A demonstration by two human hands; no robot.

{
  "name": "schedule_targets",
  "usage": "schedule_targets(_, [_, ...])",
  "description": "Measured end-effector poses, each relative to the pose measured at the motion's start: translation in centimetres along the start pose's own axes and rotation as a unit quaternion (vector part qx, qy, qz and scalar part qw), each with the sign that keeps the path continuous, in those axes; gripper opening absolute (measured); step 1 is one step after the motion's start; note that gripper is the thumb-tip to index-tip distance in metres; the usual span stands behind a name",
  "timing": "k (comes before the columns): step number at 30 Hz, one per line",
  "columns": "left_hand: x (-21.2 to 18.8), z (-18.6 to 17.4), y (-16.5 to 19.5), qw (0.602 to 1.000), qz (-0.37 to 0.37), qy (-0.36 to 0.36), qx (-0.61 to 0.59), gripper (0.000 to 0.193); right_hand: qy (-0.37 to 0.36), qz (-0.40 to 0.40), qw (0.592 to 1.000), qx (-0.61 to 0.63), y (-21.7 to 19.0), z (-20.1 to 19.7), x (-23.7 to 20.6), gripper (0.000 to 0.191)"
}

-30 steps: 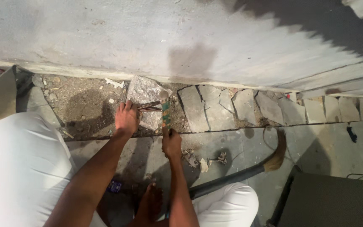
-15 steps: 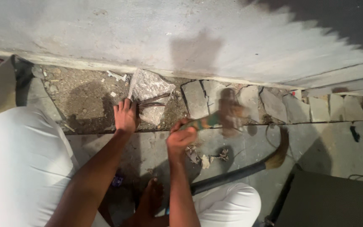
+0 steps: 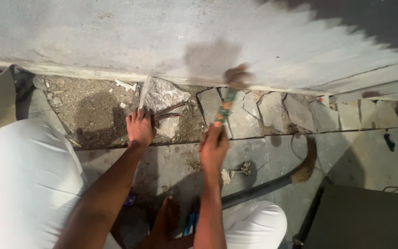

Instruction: The person sits on the floor and hammers pieces of copper scrap flat on a stone slab using a mallet, repositioning the metal pieces by hand between strikes and occasionally bending or folding pieces by hand.

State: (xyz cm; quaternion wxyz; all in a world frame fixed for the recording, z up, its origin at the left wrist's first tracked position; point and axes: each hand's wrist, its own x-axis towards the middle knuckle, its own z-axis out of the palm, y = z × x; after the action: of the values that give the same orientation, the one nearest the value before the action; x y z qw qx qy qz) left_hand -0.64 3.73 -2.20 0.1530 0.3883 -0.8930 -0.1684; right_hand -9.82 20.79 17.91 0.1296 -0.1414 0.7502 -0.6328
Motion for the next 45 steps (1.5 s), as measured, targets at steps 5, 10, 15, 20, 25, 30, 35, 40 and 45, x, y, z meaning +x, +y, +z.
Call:
schedule_targets(5, [-0.1, 0.3, 0.1, 0.999, -0.012, -0.029, 0.019, 0.047, 0.045, -0.209, 0.970, 0.116, 0.5, 0.2, -0.3, 0.042])
schedule_targets(10, [-0.1, -0.1, -0.3, 0.999, 0.017, -0.025, 0.025, 0.052, 0.043, -0.205, 0.970, -0.121, 9.5, 4.3, 0.6, 0.041])
schedule_targets(15, [-0.3, -0.6, -0.8, 0.999, 0.035, -0.019, 0.018, 0.059, -0.073, 0.153, 0.965, -0.199, 13.7, 4.4, 1.6, 0.058])
schedule_targets(20, [-0.6, -0.6, -0.7, 0.999, 0.028, 0.000, -0.015, 0.050, -0.061, 0.159, 0.985, -0.012, 7.1, 3.4, 0.6, 0.053])
schedule_targets(25, [-0.8, -0.2, -0.8, 0.999, 0.021, 0.036, -0.027, 0.039, -0.029, 0.006, 0.998, 0.049, -2.1, 2.3, -1.0, 0.049])
schedule_targets(30, [-1.1, -0.1, -1.1, 0.998, 0.030, 0.047, -0.025, 0.038, 0.015, -0.168, 0.978, 0.123, -0.6, 1.2, -2.9, 0.050])
schedule_targets(35, [-0.9, -0.3, -1.0, 0.999, 0.027, 0.025, -0.026, 0.043, -0.011, -0.112, 0.991, -0.079, 11.3, 4.1, -6.9, 0.047])
schedule_targets(40, [-0.6, -0.5, -1.0, 0.999, 0.029, -0.022, -0.014, 0.053, -0.004, 0.157, 0.985, -0.077, 16.7, 4.8, -8.4, 0.060])
schedule_targets(45, [-0.7, -0.4, -1.1, 0.999, 0.033, -0.003, -0.019, 0.052, 0.074, 0.203, 0.975, -0.049, 11.8, 3.5, -5.4, 0.054])
